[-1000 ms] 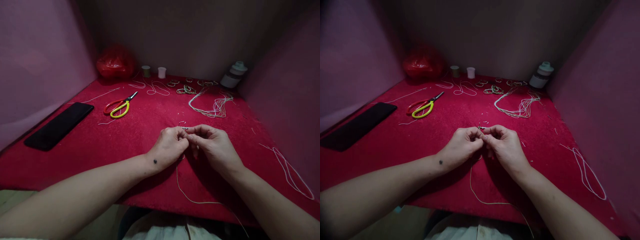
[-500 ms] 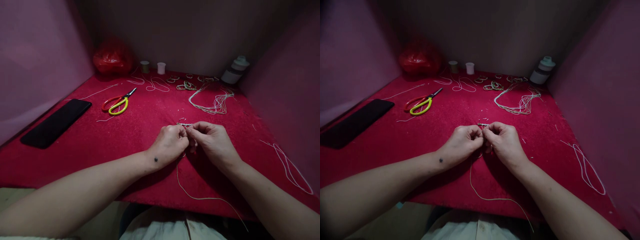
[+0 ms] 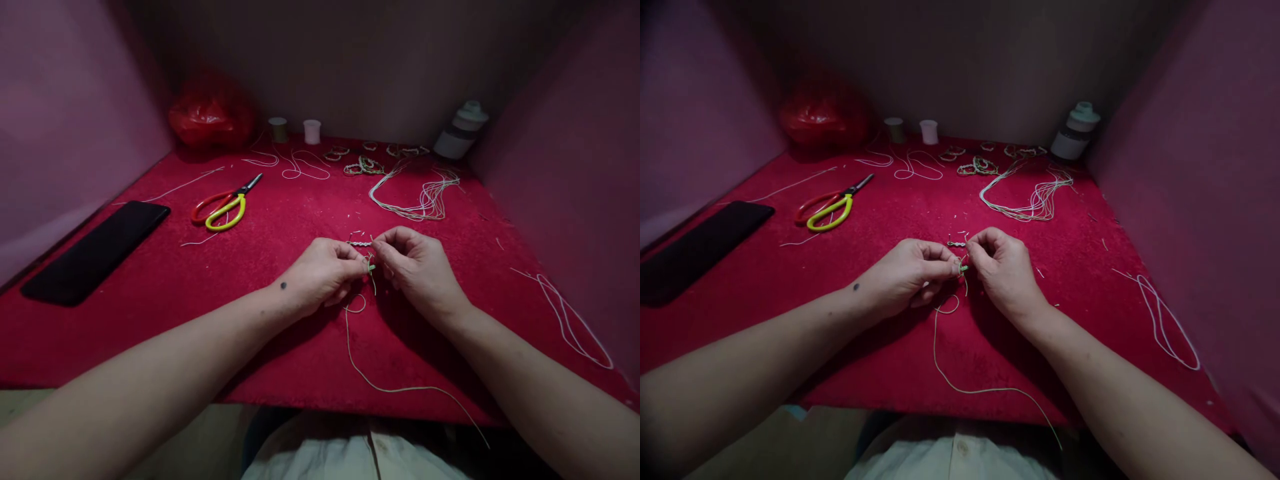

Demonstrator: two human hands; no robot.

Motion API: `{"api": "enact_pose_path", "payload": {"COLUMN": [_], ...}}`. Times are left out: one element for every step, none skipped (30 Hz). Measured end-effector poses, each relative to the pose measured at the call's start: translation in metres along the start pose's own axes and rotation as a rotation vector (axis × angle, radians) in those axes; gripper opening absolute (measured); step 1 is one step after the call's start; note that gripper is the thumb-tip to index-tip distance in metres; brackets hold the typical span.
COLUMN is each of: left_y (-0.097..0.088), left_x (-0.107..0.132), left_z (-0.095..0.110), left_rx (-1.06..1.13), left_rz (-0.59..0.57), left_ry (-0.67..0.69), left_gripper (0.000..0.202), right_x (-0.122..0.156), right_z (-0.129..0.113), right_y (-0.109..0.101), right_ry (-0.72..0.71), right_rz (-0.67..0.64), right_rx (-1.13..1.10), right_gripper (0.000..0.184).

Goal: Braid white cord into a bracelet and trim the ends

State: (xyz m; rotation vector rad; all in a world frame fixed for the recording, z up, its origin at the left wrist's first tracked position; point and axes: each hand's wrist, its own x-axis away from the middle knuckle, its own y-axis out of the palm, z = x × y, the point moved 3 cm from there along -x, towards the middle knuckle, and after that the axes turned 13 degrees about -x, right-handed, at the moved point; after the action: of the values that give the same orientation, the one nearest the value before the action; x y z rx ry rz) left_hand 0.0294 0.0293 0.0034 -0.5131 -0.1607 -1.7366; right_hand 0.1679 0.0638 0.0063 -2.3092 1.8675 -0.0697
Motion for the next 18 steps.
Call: {"api": "enact_pose_path", "payload": {"left_y": [-0.0006,-0.0011,-0.0014,-0.0016,-0.0017,-0.0016,-0.0015,-0.0013,-0.0012,-0.0011,-0.0010,-0.0009,-0.0008,-0.0007,-0.0006,-0.0007,-0.0009,-0.0011], "left_x": [-0.0003,-0.0006,-0.0009,-0.0011,-0.0012,-0.0012,-0.0010,-0.0008,-0.0006,-0.0005,-0.0004,-0.0004,-0.0005,-0.0006,-0.0006,-0.0005,-0.0002,0.0000], "left_z": [-0.0011,-0.0020,-0.0029,-0.0035,-0.0039,-0.0040,-0.0039,-0.0037,-0.0034,-0.0031,-0.0028,-0.0027,-0.0027,-0.0028,-0.0030,-0.0032,-0.0034,-0.0035], "left_rx": [0.009,0.014,0.016,0.018,0.020,0.023,0.026,0.028,0.031,0.033,0.034,0.034,0.034,0.035,0.036,0.038,0.041,0.041], "left_rz": [-0.010,-0.016,-0.022,-0.027,-0.032,-0.036,-0.037,-0.035,-0.030,-0.024,-0.018,-0.016,-0.016,-0.019,-0.024,-0.030,-0.034,-0.039], "left_ry": [0.000,0.004,0.011,0.018,0.025,0.030,0.033,0.035,0.035,0.035,0.035,0.036,0.040,0.042,0.042,0.039,0.034,0.029], "left_gripper": [0.016,0.015,0.015,0.016,0.016,0.016,0.016,0.017,0.017,0.018,0.019,0.020,0.021,0.021,0.021,0.021,0.022,0.022], "right_x": [0.0002,0.0007,0.0013,0.0020,0.0029,0.0037,0.0044,0.0050,0.0056,0.0059,0.0062,0.0063,0.0063,0.0063,0.0064,0.0065,0.0067,0.0069], "right_z": [-0.0005,-0.0010,-0.0014,-0.0015,-0.0011,-0.0004,0.0004,0.0013,0.0021,0.0030,0.0037,0.0043,0.0048,0.0052,0.0054,0.0054,0.0054,0.0055], "right_y": [0.0000,0.0002,0.0006,0.0011,0.0017,0.0024,0.0030,0.0036,0.0040,0.0044,0.0046,0.0046,0.0045,0.0043,0.0042,0.0041,0.0041,0.0041], "right_ry": [-0.030,-0.060,-0.084,-0.099,-0.104,-0.104,-0.105,-0.109,-0.116,-0.121,-0.122,-0.118,-0.111,-0.101,-0.094,-0.092,-0.096,-0.104], "right_rz": [0.000,-0.003,-0.009,-0.020,-0.034,-0.053,-0.073,-0.093,-0.112,-0.131,-0.147,-0.155,-0.158,-0.157,-0.156,-0.153,-0.153,-0.153], "right_rx": [0.036,0.067,0.088,0.095,0.092,0.088,0.089,0.092,0.096,0.100,0.100,0.098,0.095,0.094,0.098,0.104,0.111,0.118], "right_gripper": [0.014,0.013,0.013,0.013,0.013,0.014,0.015,0.015,0.014,0.012,0.011,0.010,0.010,0.010,0.010,0.011,0.011,0.011]}}
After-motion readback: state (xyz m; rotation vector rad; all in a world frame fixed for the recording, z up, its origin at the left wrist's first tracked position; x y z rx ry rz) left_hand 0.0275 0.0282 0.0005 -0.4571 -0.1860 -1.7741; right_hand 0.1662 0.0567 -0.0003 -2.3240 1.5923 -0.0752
